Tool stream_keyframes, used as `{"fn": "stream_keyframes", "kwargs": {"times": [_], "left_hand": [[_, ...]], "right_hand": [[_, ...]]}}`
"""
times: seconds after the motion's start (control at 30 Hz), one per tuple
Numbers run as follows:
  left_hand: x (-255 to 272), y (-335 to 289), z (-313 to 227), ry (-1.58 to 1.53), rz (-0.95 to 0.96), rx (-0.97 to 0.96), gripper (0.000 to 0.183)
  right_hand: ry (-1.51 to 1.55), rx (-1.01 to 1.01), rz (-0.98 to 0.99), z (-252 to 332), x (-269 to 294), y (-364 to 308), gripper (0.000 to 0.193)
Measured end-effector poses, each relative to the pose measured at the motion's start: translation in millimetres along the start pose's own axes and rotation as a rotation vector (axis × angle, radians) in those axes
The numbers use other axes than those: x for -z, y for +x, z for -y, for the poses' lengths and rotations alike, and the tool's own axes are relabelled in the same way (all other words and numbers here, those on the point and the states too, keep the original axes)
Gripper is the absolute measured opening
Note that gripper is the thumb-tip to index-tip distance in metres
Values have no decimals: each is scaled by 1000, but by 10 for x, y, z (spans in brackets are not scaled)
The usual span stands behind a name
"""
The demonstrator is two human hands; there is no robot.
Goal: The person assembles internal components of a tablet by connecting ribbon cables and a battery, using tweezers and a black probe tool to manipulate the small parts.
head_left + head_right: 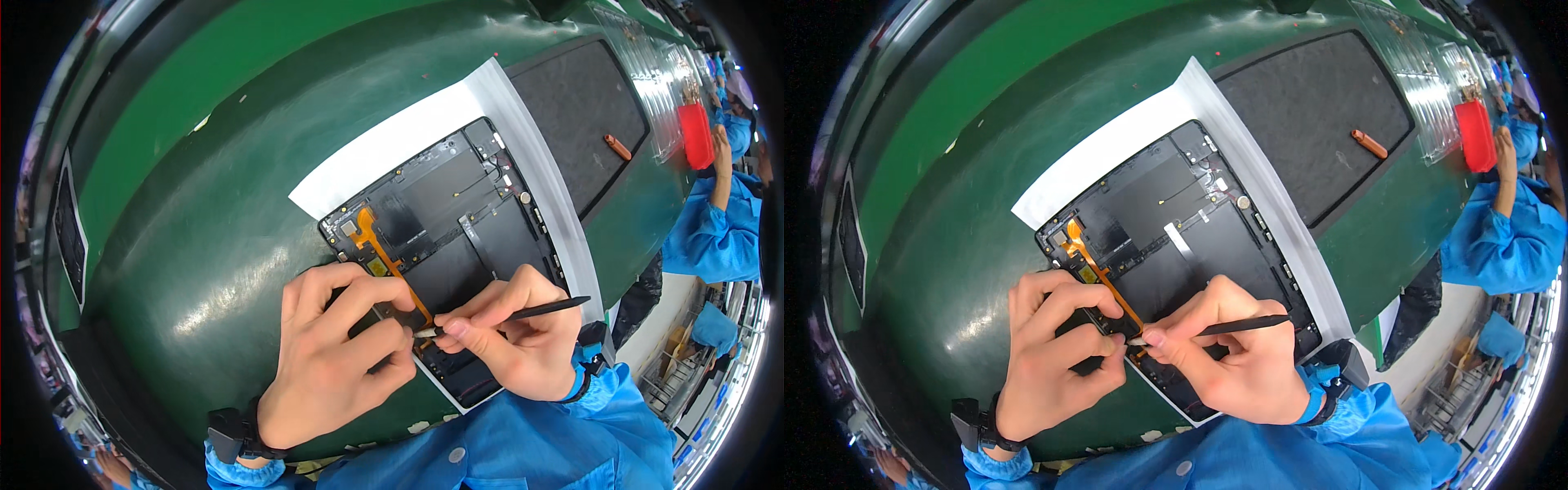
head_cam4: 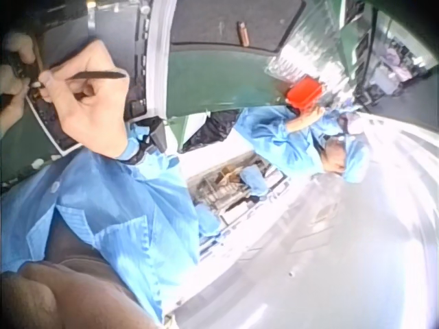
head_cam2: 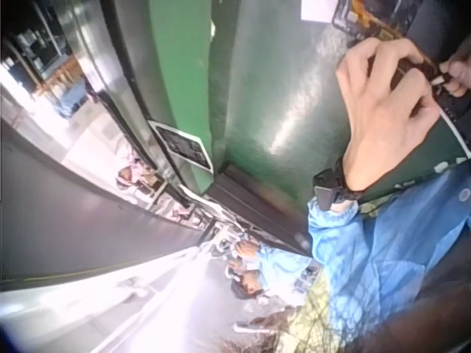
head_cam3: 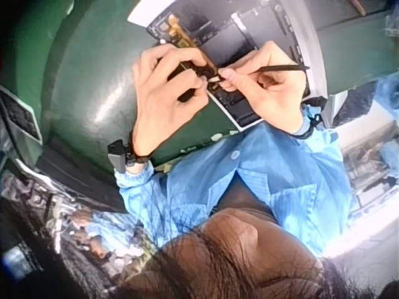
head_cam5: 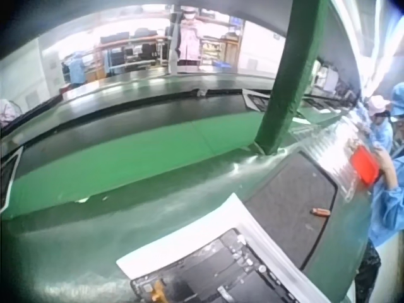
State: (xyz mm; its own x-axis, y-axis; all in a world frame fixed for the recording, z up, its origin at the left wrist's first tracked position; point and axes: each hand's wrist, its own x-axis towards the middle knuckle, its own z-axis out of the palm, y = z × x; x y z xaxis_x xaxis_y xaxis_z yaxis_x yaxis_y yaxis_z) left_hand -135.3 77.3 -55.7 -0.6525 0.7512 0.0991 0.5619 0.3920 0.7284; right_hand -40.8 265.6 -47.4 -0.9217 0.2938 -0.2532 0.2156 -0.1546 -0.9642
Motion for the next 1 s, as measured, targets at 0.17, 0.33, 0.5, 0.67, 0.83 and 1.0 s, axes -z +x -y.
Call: {"fn": "stream_keyframes", "kwargs": {"times": [0.17, 0.33, 0.5, 0.67, 0.83, 1.0], "left_hand": [[-5, 58, 11, 42, -1, -19, 18], [135, 70, 255, 7, -372, -61, 15], [221, 218, 465, 194, -469, 87, 38], [240, 468, 423, 224, -401, 87, 48], [316, 617, 370, 235, -231, 145, 26], [388, 802, 392, 340, -343, 79, 17]], "right_hand": [[119, 130, -82, 43, 126, -33, 15], [3, 113, -279, 252, 451, -73, 19], [-38, 139, -342, 163, 853, -105, 20], [-30, 210, -395, 70, 1052, -160, 19], [18, 220, -436, 5, 1180, -133, 18], [89, 218, -434, -30, 1283, -110, 19]]}}
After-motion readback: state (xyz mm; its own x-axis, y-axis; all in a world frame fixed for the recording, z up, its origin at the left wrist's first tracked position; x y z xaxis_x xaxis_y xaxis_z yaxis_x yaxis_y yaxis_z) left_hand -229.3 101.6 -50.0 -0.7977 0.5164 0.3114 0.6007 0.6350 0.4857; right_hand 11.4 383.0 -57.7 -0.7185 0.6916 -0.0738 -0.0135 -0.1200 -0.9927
